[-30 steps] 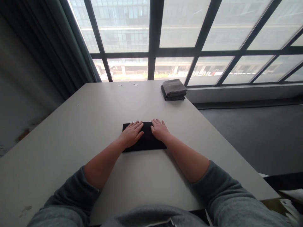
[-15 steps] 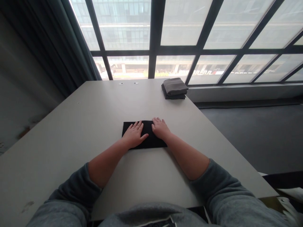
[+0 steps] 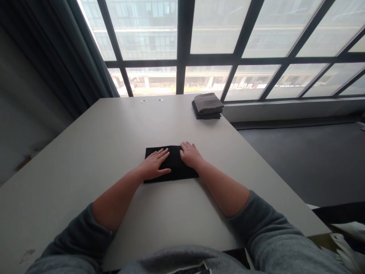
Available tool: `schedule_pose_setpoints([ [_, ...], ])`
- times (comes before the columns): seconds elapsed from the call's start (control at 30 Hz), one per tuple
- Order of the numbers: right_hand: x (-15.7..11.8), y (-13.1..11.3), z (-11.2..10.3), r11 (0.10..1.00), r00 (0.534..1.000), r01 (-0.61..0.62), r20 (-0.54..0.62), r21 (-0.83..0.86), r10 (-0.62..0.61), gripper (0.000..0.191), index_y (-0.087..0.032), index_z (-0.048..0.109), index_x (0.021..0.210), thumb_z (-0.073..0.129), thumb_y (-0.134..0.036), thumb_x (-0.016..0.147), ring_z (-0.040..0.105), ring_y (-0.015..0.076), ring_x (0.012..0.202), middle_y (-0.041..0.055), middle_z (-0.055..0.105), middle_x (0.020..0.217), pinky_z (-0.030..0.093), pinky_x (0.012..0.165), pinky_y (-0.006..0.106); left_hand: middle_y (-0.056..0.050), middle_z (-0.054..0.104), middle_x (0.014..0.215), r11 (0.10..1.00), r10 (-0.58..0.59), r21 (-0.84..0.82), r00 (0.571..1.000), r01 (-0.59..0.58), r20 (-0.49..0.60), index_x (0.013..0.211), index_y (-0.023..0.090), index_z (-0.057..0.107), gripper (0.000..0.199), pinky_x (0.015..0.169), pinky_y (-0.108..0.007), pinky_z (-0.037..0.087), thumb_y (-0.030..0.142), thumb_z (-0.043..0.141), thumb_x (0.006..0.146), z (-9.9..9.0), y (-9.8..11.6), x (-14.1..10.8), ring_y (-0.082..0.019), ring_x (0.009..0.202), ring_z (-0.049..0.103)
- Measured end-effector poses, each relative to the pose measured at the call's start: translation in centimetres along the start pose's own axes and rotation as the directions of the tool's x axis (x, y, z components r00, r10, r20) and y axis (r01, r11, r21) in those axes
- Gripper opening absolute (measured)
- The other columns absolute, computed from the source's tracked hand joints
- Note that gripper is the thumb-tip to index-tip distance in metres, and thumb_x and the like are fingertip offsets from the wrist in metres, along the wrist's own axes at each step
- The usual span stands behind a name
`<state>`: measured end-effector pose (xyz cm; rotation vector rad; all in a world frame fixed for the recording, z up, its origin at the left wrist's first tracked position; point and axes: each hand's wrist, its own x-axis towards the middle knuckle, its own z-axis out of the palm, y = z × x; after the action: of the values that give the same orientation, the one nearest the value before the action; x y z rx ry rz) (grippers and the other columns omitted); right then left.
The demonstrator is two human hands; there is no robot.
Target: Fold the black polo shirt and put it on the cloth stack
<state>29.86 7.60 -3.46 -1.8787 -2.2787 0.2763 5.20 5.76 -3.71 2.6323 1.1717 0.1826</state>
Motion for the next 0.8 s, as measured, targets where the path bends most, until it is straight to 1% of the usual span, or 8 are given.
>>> schedule_pose_setpoints([
  [0.07,0.0,-0.1,-0.1,1.000,1.000,0.001,0.003,0.001,-0.001,0.061,-0.007,0.042,0.162,0.035,-0.030,0.106,0.031,0.0302,0.159,0.0154,0.038,0.169,0.017,0.131,0.051,-0.004,0.022,0.176,0.999,-0.031,-0.004,0.999,0.031,-0.027,0.168,0.026,0.032,0.083,0.133,-0.042,0.016,0.071,0.045,0.100,0.1,-0.2,0.1,-0.027,0.163,0.020],
  [0.17,0.0,-0.1,-0.2,1.000,1.000,0.006,0.008,0.002,-0.006,0.060,-0.007,0.042,0.162,0.035,-0.031,0.107,0.030,0.0304,0.159,0.0157,0.038,0.169,0.016,0.131,0.051,-0.008,0.026,0.175,0.994,-0.112,0.001,0.991,0.112,-0.068,0.167,0.019,0.036,0.078,0.133,-0.043,0.019,0.065,0.039,0.103,0.3,-0.6,0.5,-0.026,0.162,0.023],
  [0.23,0.1,-0.1,-0.2,1.000,1.000,0.012,0.007,0.003,-0.012,0.060,-0.008,0.042,0.162,0.036,-0.032,0.107,0.030,0.0304,0.159,0.0157,0.038,0.169,0.016,0.131,0.051,-0.010,0.029,0.174,0.986,-0.166,0.005,0.982,0.167,-0.094,0.165,0.016,0.038,0.077,0.133,-0.043,0.021,0.062,0.038,0.104,0.4,-1.1,0.7,-0.027,0.162,0.025],
  [0.33,0.1,0.1,-0.1,1.000,1.000,0.020,-0.002,0.004,-0.020,0.060,-0.009,0.043,0.161,0.037,-0.034,0.107,0.031,0.0302,0.158,0.0156,0.040,0.169,0.016,0.130,0.050,-0.012,0.033,0.172,0.971,-0.238,-0.002,0.963,0.239,-0.130,0.163,0.015,0.041,0.075,0.132,-0.044,0.023,0.059,0.040,0.103,0.6,-2.0,1.0,-0.028,0.161,0.027],
  [0.43,0.1,0.1,0.1,1.000,1.000,0.023,-0.014,0.007,-0.023,0.059,-0.009,0.045,0.160,0.037,-0.034,0.107,0.034,0.0298,0.157,0.0160,0.043,0.166,0.016,0.130,0.050,-0.013,0.038,0.170,0.957,-0.288,-0.025,0.944,0.288,-0.158,0.161,0.014,0.043,0.074,0.132,-0.044,0.024,0.058,0.041,0.102,0.7,-3.0,1.1,-0.029,0.160,0.030],
  [0.6,0.1,0.0,0.0,1.000,0.999,0.024,-0.029,0.017,-0.023,0.058,-0.011,0.049,0.158,0.039,-0.034,0.106,0.038,0.0294,0.154,0.0163,0.047,0.164,0.018,0.130,0.049,-0.013,0.053,0.159,0.959,-0.284,-0.077,0.935,0.274,-0.214,0.155,0.015,0.052,0.067,0.128,-0.043,0.034,0.056,0.043,0.101,0.6,-4.1,1.1,-0.028,0.149,0.046],
  [0.8,0.0,-0.1,-0.4,0.998,0.997,0.053,-0.053,0.035,-0.051,0.054,-0.012,0.054,0.153,0.040,-0.032,0.105,0.045,0.0280,0.148,0.0174,0.054,0.158,0.019,0.129,0.048,-0.012,0.057,0.155,0.956,-0.293,-0.094,0.925,0.278,-0.244,0.151,0.016,0.056,0.062,0.126,-0.046,0.036,0.052,0.046,0.101,0.6,-4.2,1.2,-0.030,0.146,0.049],
])
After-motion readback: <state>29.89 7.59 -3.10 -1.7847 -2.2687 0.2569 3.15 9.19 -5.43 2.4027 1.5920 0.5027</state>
